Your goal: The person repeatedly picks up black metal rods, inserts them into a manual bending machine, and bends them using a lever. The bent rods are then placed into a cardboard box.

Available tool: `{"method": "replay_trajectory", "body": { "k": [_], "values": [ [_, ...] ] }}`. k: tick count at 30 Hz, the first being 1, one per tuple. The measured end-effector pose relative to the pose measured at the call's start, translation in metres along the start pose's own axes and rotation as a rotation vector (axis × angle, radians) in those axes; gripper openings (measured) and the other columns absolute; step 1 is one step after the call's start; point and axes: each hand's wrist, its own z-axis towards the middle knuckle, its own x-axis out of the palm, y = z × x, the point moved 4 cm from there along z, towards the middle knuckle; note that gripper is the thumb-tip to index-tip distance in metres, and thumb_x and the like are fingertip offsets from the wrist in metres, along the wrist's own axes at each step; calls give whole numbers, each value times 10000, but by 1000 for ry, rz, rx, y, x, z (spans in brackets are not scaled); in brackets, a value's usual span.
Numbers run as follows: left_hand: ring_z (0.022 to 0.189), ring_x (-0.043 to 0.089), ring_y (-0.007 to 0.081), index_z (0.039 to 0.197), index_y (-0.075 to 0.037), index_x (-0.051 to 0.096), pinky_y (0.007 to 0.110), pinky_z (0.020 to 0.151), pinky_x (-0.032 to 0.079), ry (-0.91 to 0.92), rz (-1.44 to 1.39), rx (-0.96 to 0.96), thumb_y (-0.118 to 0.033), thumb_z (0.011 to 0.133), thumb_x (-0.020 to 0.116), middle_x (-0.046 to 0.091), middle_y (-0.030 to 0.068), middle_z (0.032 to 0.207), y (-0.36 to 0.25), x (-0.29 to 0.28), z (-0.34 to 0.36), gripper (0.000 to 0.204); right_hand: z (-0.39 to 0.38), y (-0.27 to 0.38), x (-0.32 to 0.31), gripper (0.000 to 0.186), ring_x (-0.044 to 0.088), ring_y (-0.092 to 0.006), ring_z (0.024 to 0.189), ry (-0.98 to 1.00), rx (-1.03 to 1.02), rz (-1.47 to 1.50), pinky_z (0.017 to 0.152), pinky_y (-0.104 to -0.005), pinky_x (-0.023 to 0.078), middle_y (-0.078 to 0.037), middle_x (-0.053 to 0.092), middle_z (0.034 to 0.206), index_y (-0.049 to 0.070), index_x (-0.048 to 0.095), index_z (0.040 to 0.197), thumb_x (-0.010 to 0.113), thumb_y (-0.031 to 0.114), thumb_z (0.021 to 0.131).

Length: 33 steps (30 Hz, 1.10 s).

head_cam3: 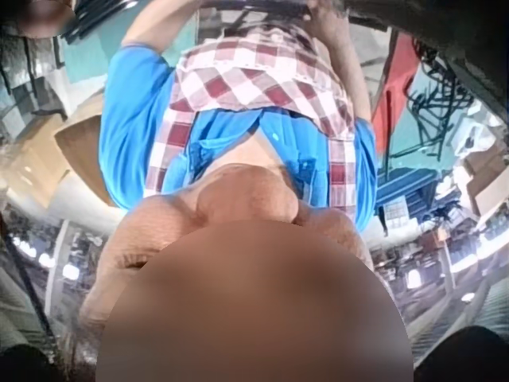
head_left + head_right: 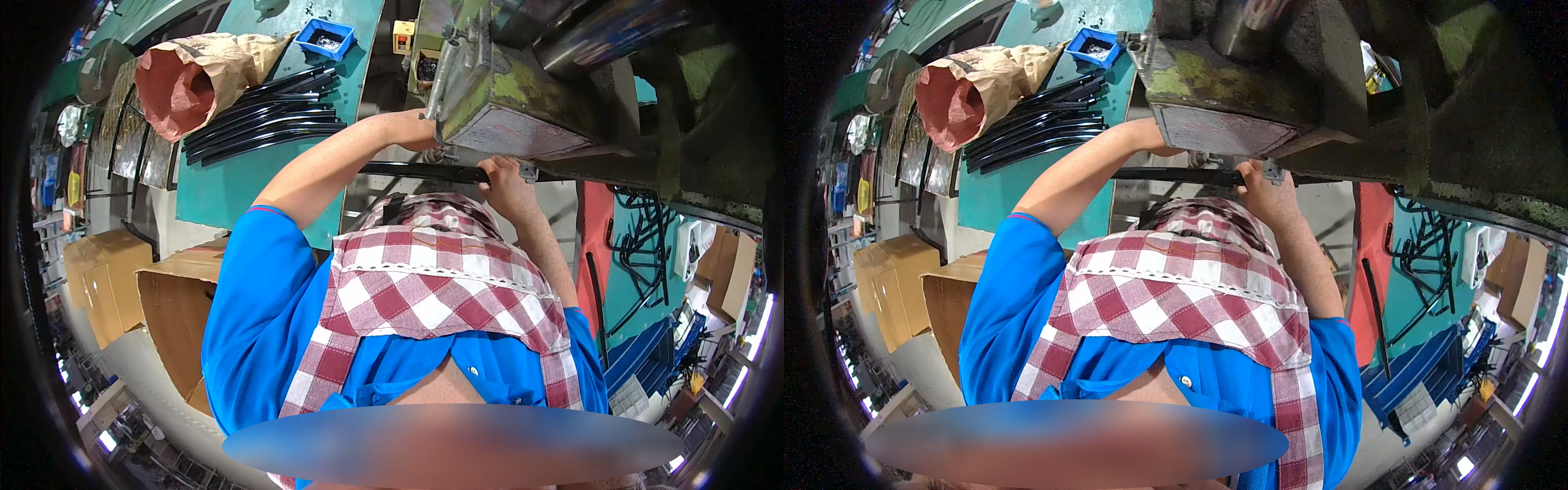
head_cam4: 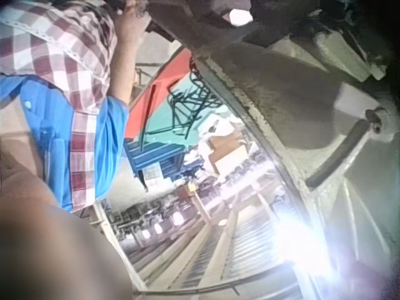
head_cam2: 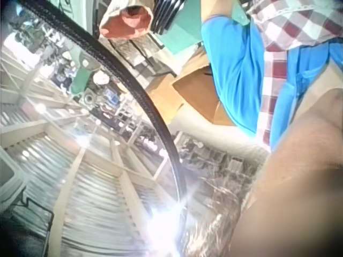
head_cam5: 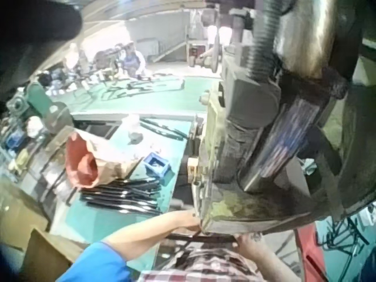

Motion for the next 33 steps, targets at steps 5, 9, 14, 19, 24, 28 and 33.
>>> {"method": "replay_trajectory", "body": {
  "k": [5,9,14,19,24,28,33],
  "values": [
    [968,580,360,1083,-92,633,415,816,482,-48,163,-114,-147,827,577,629,154,1076,71,62,-28,267,3,7,-1,316,628,-292,877,-166,-122,-64,702,-399,507,-107,625,908,78,590,962,728,200,705],
    [902,613,388,1005,-101,654,445,769,505,-126,19,-457,-449,819,579,654,204,939,45,31,-20,401,12,-4,9,373,627,-304,923,-78,6,-84,735,-403,514,-119,631,994,75,573,1035,710,245,733],
    [827,614,409,892,-29,662,460,731,491,-174,-27,-482,-503,868,524,638,252,841,53,62,-35,495,33,5,6,467,538,-395,1065,-70,-65,-28,882,-462,449,-212,578,1110,90,587,1131,723,230,706],
    [881,596,428,950,-44,650,469,757,474,-105,-277,-494,-495,895,499,630,256,889,25,51,-24,478,44,37,-4,519,520,-402,1096,-222,-152,-39,924,-477,420,-203,556,1177,108,559,1197,710,235,717],
    [933,598,412,1021,-81,649,458,785,466,-10,-221,-519,-457,918,475,641,233,945,22,46,-24,427,51,38,1,520,544,-412,1057,-227,-227,-71,894,-490,435,-201,574,1150,100,558,1192,700,286,728],
    [813,636,343,972,-72,658,419,714,475,109,-305,-699,-439,914,499,665,164,827,-31,-8,-24,405,42,28,9,534,553,-393,1060,-265,-161,-105,884,-503,443,-201,563,1172,105,552,1212,683,342,752],
    [614,618,161,907,-56,672,315,602,467,123,-460,-643,-425,919,530,635,44,630,-3,12,-25,395,44,34,6,566,532,-402,1099,-191,-116,-175,920,-514,419,-198,545,1211,117,547,1232,688,375,749]
  ]
}}
